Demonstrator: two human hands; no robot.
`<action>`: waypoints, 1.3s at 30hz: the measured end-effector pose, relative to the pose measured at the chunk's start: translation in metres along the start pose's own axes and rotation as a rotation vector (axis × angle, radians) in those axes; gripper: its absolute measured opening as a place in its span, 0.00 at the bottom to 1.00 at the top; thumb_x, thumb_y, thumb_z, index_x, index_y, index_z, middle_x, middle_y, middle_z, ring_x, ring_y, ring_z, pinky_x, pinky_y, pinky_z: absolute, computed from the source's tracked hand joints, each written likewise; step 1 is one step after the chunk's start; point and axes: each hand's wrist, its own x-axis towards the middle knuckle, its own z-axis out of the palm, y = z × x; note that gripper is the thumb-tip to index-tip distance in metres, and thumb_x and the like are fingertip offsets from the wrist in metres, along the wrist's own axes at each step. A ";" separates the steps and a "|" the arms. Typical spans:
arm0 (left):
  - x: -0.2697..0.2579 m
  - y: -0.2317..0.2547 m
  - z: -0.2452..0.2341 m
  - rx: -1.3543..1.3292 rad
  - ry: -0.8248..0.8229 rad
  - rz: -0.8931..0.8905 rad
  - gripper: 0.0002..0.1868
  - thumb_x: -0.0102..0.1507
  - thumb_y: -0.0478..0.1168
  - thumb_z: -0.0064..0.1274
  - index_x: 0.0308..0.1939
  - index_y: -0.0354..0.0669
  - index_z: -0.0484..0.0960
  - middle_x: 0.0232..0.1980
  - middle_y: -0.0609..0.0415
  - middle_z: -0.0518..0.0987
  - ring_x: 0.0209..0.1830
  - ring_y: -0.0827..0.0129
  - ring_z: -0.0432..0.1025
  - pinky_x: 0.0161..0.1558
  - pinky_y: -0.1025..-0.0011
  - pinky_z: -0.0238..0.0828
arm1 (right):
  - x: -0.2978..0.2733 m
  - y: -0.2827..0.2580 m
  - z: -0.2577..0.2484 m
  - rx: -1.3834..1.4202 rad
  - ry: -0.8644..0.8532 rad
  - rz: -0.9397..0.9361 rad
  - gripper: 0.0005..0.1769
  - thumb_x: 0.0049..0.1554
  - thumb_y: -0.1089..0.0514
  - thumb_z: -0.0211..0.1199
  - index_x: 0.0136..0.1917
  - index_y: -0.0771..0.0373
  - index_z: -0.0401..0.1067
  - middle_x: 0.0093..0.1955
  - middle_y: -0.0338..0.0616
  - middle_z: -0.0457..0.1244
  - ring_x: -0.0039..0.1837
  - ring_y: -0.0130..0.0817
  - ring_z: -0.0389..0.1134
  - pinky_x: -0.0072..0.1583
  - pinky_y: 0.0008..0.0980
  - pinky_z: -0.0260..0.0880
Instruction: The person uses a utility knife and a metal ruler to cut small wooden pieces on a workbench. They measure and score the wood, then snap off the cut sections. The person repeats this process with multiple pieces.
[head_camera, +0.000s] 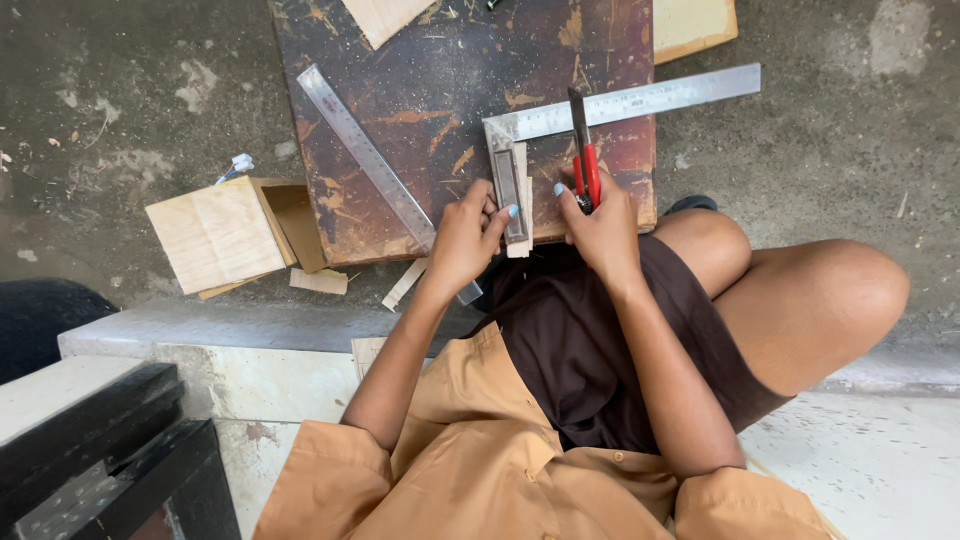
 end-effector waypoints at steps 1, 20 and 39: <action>0.003 0.000 -0.001 0.002 0.000 -0.002 0.09 0.68 0.39 0.53 0.41 0.36 0.73 0.21 0.54 0.78 0.14 0.64 0.75 0.22 0.68 0.71 | 0.003 0.001 0.001 0.002 -0.001 0.001 0.11 0.58 0.58 0.65 0.55 0.58 0.77 0.22 0.41 0.63 0.26 0.33 0.69 0.38 0.30 0.70; 0.008 0.030 -0.024 0.353 -0.091 -0.081 0.09 0.65 0.41 0.56 0.40 0.39 0.76 0.30 0.43 0.81 0.35 0.40 0.80 0.37 0.49 0.75 | 0.047 -0.009 0.031 0.084 -0.154 -0.029 0.13 0.54 0.58 0.63 0.52 0.60 0.80 0.18 0.40 0.60 0.22 0.32 0.66 0.31 0.26 0.67; 0.007 -0.005 -0.004 0.210 -0.017 -0.100 0.08 0.61 0.40 0.60 0.37 0.39 0.80 0.25 0.51 0.82 0.26 0.56 0.80 0.30 0.61 0.74 | 0.043 -0.011 0.030 0.276 -0.124 -0.051 0.13 0.54 0.64 0.63 0.53 0.64 0.78 0.40 0.46 0.72 0.23 0.25 0.63 0.29 0.24 0.65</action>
